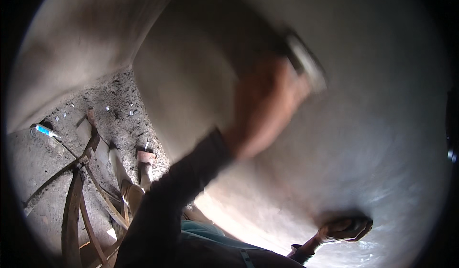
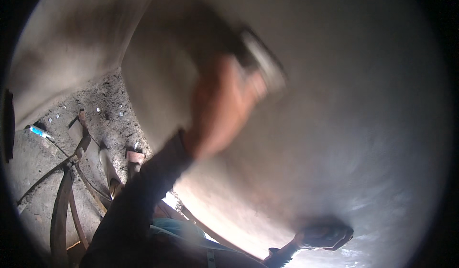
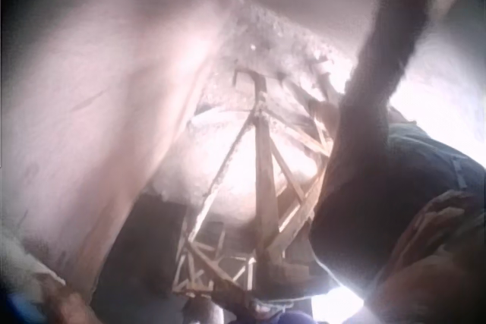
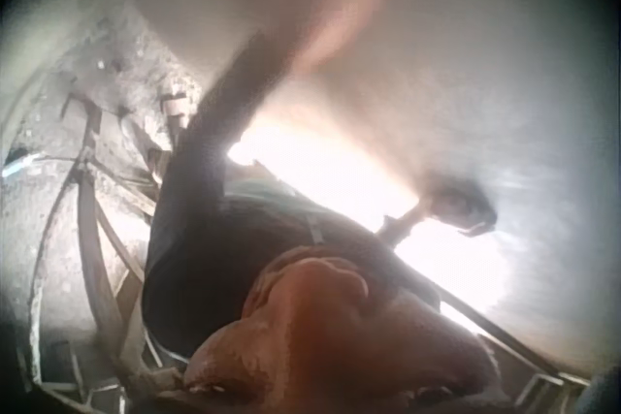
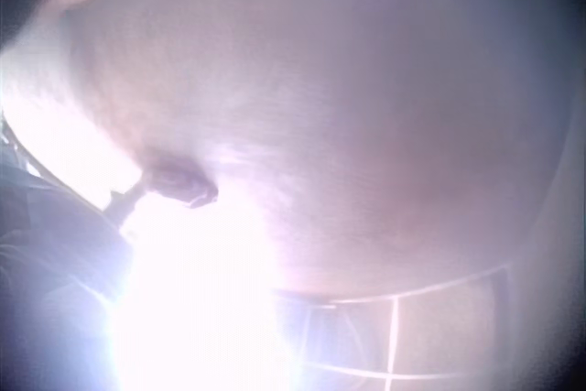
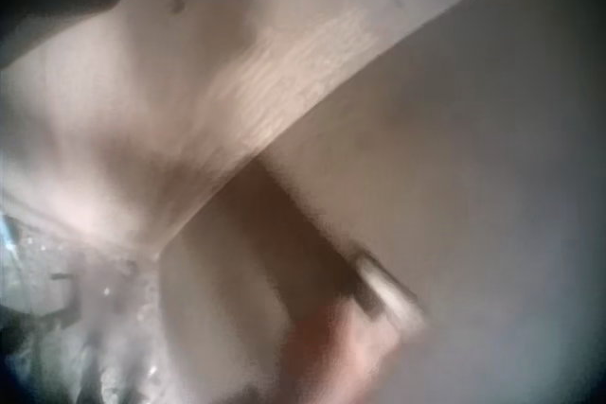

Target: The person uses a trowel to apply and smooth plaster onto a curved wall surface. They repeatedly scrape and spread the material along the wall, occasionally stepping back or shifting position to reach different areas.

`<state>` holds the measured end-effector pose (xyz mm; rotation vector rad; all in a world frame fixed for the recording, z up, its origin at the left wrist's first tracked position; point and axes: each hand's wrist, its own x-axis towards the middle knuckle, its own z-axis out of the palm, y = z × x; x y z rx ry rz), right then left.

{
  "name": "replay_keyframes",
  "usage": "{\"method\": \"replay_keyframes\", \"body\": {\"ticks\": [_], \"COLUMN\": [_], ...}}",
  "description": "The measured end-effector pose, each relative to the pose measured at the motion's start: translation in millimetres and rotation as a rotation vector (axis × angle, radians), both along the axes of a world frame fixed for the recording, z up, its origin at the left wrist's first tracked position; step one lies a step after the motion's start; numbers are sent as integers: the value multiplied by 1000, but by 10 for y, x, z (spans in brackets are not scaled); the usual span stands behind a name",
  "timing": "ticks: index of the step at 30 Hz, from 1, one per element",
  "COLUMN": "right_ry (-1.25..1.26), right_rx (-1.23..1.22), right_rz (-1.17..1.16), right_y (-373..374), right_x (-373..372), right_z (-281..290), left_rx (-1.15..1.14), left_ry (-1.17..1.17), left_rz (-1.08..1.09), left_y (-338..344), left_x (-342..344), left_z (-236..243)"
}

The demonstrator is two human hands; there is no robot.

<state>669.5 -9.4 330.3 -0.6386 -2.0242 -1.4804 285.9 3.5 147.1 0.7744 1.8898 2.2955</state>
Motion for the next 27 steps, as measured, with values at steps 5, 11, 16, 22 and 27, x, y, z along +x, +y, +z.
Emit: {"method": "replay_keyframes", "body": {"ticks": [5,11,16,22,27], "right_ry": [-52,-12,-7,-9,16], "right_rx": [-48,24,65,51,67], "right_rz": [11,-17,-19,-20,-96], "right_y": [4,76,14,97,42], "right_x": [21,120,42,44,-32], "right_z": [49,-33,-33,-65,-16], "left_rx": [106,129,10,-44,-14], "left_ry": [204,166,212,211,283], "left_rz": [159,211,215,292,338], "left_y": [-75,174,121,248,181], "left_x": [771,-462,169,-652,-41], "left_z": [-676,175,-363,2,-230]}}
